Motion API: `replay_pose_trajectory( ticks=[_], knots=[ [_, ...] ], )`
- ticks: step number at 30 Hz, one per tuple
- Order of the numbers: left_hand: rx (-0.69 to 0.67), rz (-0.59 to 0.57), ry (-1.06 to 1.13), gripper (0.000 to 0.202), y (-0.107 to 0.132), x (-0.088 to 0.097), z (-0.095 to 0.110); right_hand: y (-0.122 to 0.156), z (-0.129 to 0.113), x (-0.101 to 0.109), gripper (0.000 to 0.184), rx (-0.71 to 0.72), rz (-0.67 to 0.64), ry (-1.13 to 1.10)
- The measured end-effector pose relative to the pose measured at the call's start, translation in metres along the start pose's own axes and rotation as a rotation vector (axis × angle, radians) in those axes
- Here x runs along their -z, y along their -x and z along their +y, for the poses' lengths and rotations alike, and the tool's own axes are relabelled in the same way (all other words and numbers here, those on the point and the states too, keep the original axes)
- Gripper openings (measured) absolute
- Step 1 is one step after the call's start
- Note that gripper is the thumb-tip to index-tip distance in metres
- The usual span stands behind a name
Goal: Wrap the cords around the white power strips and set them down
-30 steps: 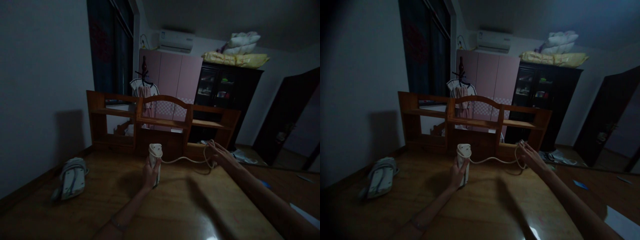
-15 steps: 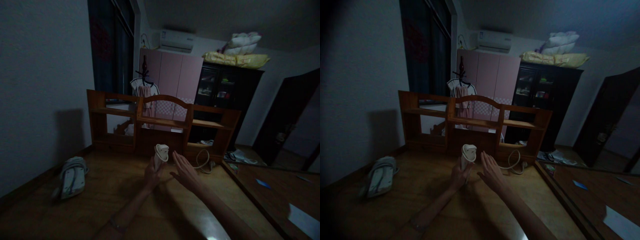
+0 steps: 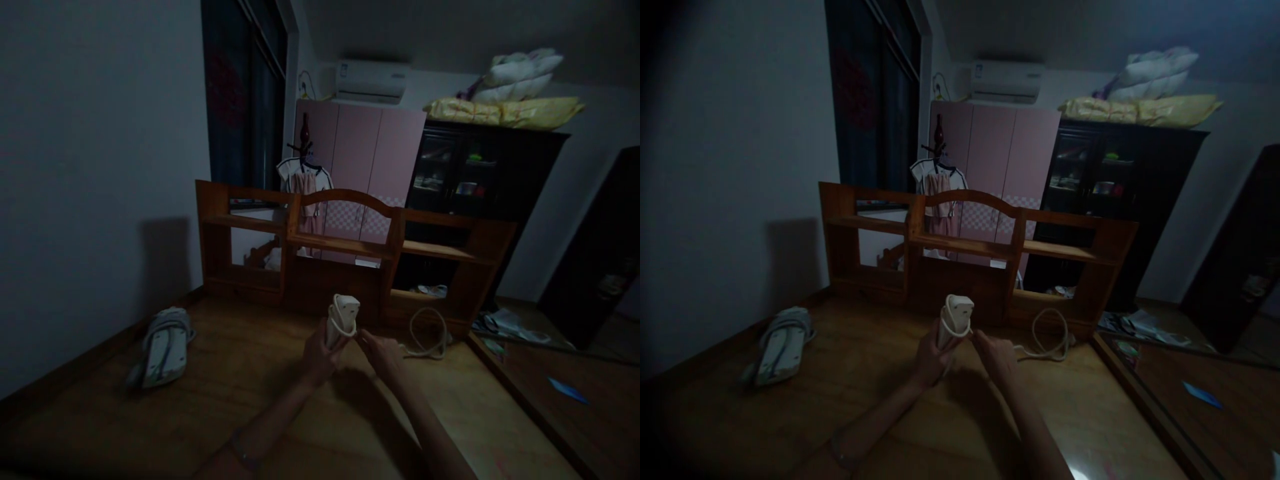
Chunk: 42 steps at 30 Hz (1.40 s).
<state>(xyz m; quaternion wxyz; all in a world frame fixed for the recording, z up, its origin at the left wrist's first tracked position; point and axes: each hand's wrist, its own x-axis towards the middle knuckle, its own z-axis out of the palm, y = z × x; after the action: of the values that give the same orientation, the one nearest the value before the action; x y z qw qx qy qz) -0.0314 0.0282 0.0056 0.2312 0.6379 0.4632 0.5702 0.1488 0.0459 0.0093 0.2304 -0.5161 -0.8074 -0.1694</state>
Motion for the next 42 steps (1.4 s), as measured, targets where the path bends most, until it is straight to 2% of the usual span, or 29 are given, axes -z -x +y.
replay_pose_trajectory(
  ticks=[4,8,11,15,19,24,27,31,33,38,42],
  knots=[
    [0.018,0.029,0.009,0.045,-0.004,0.001,0.001,0.003,0.009,0.013,0.033,-0.030,0.100,0.045],
    [0.052,0.132,-0.066,0.050,-0.013,0.007,0.003,0.004,0.013,0.019,0.033,-0.015,0.168,0.029],
    [0.082,0.184,-0.092,0.051,-0.020,0.012,0.002,0.002,0.005,0.023,0.033,0.013,0.164,0.018],
    [0.129,0.219,-0.064,0.049,-0.028,0.015,-0.006,0.002,-0.019,0.027,0.033,0.117,0.147,0.008],
    [0.150,0.194,-0.121,0.060,-0.031,0.015,-0.015,0.004,-0.035,0.030,0.034,0.171,0.191,0.038],
    [0.171,0.119,-0.318,0.078,-0.024,0.010,-0.014,0.007,-0.029,0.033,0.032,0.165,0.245,0.046],
    [0.144,0.068,-0.337,0.076,-0.019,0.008,-0.007,0.008,-0.025,0.034,0.031,0.156,0.269,0.048],
    [-0.007,0.007,-0.204,0.070,-0.015,0.010,0.006,0.008,-0.021,0.033,0.030,0.100,0.282,0.024],
    [-0.033,-0.013,-0.200,0.070,-0.014,0.011,0.009,0.008,-0.019,0.032,0.029,0.085,0.279,0.004],
    [0.022,0.027,-0.404,0.076,-0.012,0.010,0.003,0.008,-0.021,0.032,0.028,0.109,0.279,-0.010],
    [-0.024,-0.012,-0.531,0.066,-0.011,0.007,-0.006,0.009,-0.025,0.031,0.029,0.143,0.285,-0.008]
  ],
)
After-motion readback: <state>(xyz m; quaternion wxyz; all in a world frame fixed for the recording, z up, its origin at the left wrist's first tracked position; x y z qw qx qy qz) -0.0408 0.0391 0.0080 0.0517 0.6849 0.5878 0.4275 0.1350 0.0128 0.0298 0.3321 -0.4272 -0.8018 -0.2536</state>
